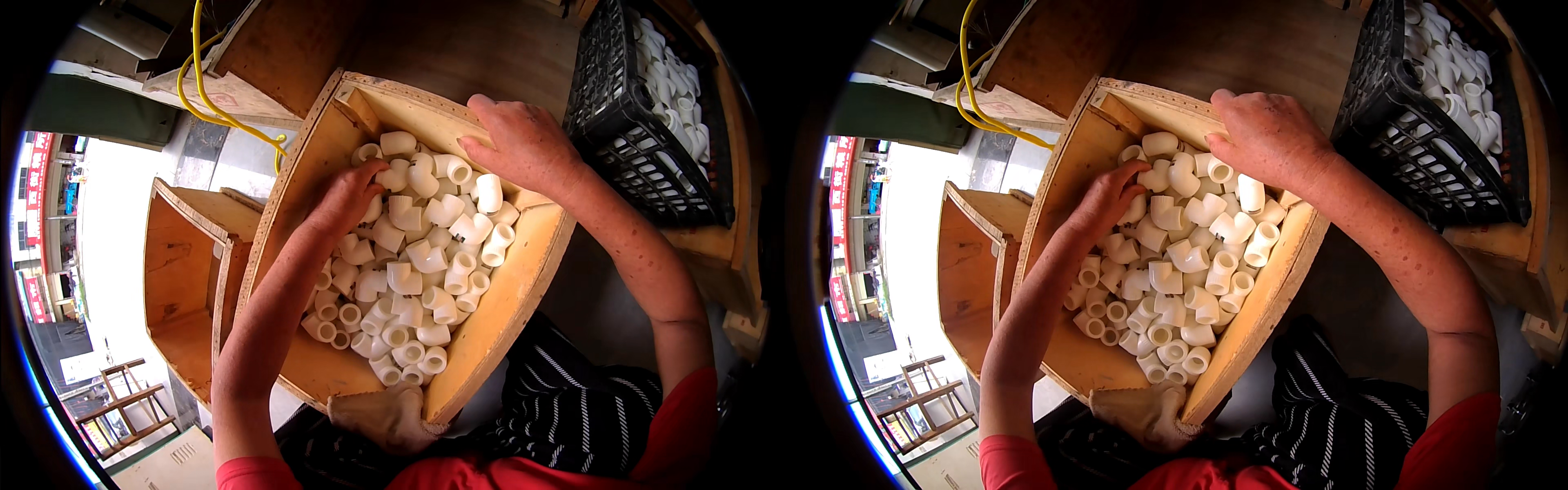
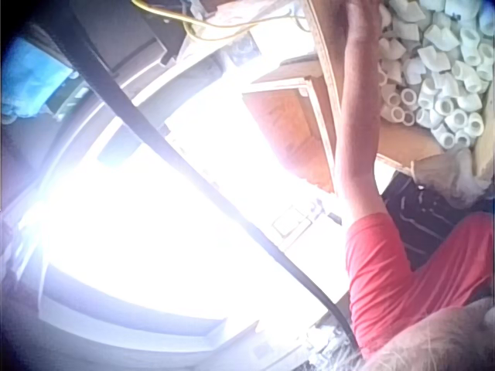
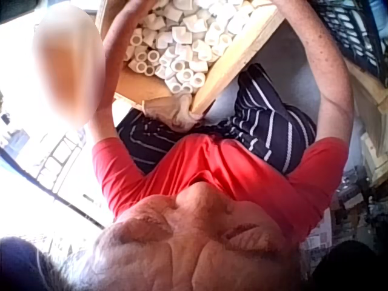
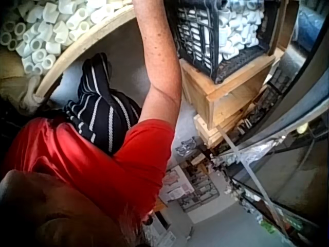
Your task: The person sits on the floor and sorts white plastic pipe fittings inside a wooden crate. They pick up individual fittings, inspect them, and place them back into the crate. At one point, they briefly handle a paper document before resuming the sorting of the fittings.
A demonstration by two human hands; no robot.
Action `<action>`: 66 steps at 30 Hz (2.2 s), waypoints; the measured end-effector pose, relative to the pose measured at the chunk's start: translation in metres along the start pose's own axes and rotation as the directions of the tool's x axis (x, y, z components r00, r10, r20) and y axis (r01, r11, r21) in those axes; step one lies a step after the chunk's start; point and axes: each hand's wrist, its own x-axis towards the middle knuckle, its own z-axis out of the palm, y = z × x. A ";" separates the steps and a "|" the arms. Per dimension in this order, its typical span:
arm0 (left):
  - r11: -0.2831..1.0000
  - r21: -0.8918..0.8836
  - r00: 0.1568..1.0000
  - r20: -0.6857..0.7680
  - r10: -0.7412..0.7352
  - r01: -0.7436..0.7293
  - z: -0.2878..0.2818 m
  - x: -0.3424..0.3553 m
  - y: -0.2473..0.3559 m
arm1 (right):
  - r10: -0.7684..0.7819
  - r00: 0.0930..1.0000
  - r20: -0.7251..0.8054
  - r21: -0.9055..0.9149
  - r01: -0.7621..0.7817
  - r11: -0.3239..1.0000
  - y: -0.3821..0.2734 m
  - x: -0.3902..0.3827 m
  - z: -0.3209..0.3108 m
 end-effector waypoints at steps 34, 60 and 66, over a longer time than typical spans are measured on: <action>0.991 0.132 0.998 -0.063 0.028 -0.020 0.008 -0.003 0.003 | -0.001 1.000 -0.003 0.018 0.001 1.000 0.000 0.001 0.002; 0.997 0.071 0.987 -0.157 0.029 -0.018 0.016 -0.002 -0.004 | 0.002 1.000 -0.002 0.037 -0.002 0.999 0.003 0.000 0.003; 1.000 0.009 0.997 -0.080 -0.014 0.015 -0.002 -0.004 0.009 | 0.025 1.000 0.016 0.060 -0.025 0.998 0.004 0.001 0.003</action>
